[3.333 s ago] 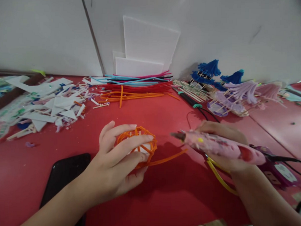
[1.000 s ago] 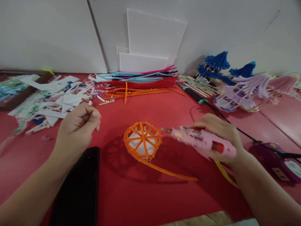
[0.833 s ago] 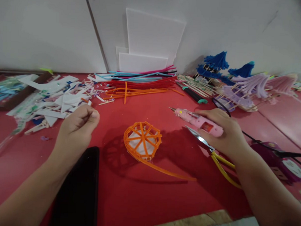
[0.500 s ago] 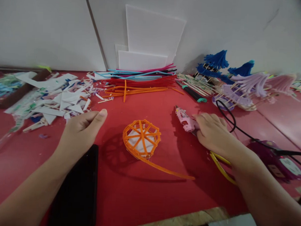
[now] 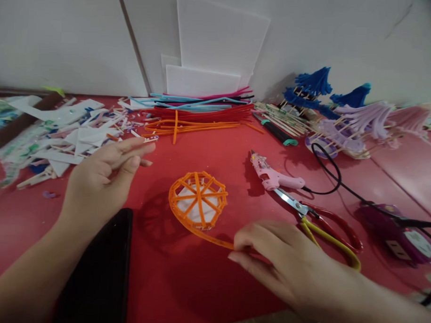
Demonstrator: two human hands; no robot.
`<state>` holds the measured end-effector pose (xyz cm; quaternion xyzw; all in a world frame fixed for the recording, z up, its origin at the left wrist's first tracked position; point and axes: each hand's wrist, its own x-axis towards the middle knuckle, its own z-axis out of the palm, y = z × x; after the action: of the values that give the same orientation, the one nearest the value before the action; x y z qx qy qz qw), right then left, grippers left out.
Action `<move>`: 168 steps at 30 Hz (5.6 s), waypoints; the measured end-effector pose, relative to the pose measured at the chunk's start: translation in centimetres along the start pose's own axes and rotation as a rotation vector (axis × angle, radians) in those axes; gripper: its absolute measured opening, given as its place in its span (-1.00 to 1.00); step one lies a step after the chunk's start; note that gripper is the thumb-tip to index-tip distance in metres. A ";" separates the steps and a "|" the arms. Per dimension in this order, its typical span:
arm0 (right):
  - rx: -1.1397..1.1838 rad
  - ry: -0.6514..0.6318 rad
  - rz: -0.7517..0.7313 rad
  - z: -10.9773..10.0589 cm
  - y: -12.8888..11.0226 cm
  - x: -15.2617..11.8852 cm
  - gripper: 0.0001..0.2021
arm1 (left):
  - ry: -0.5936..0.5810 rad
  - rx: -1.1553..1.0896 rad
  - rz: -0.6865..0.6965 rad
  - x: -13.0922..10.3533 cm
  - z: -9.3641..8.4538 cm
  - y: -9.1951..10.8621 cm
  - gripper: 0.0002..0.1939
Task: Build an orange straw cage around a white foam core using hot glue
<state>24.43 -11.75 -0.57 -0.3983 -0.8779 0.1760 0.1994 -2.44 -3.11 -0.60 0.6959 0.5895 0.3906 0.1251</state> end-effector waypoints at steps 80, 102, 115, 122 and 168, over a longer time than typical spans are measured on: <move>-0.013 0.314 -0.073 1.8 2.2 2.1 -0.79 | -0.237 0.246 0.617 -3.9 2.3 2.4 -0.28; 0.182 0.226 -0.072 1.5 2.5 2.2 -0.79 | -0.223 0.189 0.741 -3.5 1.4 2.1 -0.81; 0.174 0.224 -0.074 1.3 2.5 2.2 -0.81 | -0.254 0.196 0.701 -4.0 1.8 1.8 -0.72; 0.175 0.224 -0.070 1.3 2.4 2.3 -0.81 | -0.189 0.166 0.706 -3.9 2.0 2.0 -0.78; 0.149 0.108 -0.039 1.3 2.5 1.9 -0.65 | -0.299 0.241 0.637 -2.8 2.0 1.4 -0.22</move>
<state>24.23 -8.90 -2.50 -0.3740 -0.8580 0.2151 0.2788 -0.05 -5.51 -2.13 0.9037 0.3602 0.2316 -0.0010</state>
